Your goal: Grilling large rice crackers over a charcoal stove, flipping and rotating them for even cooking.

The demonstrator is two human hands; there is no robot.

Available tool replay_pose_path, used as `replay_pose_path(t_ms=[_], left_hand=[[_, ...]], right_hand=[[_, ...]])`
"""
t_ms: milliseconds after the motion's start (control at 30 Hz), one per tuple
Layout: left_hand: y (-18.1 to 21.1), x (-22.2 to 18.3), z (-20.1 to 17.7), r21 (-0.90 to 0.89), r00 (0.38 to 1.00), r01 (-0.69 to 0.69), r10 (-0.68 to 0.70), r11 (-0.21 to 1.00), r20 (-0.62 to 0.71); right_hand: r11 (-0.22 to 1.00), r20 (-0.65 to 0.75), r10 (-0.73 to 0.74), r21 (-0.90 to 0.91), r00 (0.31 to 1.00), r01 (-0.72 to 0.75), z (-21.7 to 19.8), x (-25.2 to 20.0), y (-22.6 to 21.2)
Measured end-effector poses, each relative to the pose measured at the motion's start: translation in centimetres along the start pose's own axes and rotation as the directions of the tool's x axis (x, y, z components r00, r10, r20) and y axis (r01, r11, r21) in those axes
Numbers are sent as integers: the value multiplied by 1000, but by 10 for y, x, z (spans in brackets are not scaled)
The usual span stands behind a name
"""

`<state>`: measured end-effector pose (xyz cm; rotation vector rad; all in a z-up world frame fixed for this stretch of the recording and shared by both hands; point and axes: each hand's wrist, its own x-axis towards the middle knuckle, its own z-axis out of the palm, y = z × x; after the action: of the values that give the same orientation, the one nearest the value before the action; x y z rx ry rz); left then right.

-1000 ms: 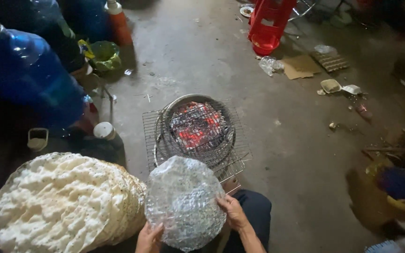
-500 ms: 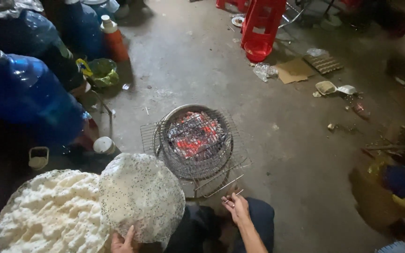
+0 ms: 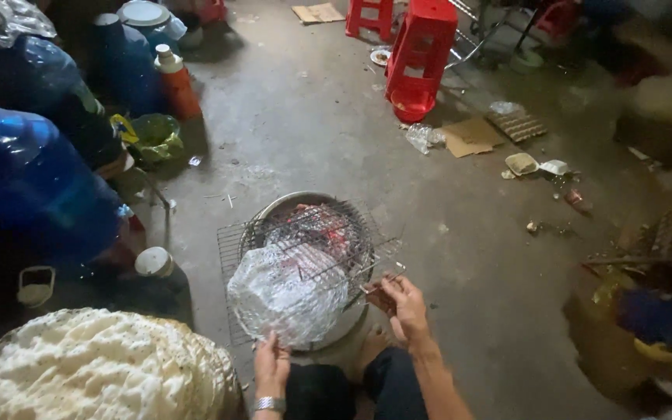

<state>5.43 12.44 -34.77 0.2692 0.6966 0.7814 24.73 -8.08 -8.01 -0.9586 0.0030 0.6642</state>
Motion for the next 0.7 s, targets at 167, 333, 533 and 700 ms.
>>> replay_pose_path(t_ms=[167, 333, 533, 700], left_hand=[[-56, 38, 19, -94, 996, 76, -80, 993, -40], [-80, 40, 28, -13, 994, 91, -92, 996, -59], [-26, -8, 39, 491, 980, 194, -148, 849, -132], [-12, -36, -34, 767, 989, -151, 97, 624, 115]], right_hand=[[999, -71, 44, -12, 996, -45, -19, -14, 26], [995, -124, 99, -2, 987, -100, -77, -23, 87], [969, -281, 239, 4, 930, -248, -97, -30, 140], [956, -350, 252, -55, 902, -289, -105, -24, 172]])
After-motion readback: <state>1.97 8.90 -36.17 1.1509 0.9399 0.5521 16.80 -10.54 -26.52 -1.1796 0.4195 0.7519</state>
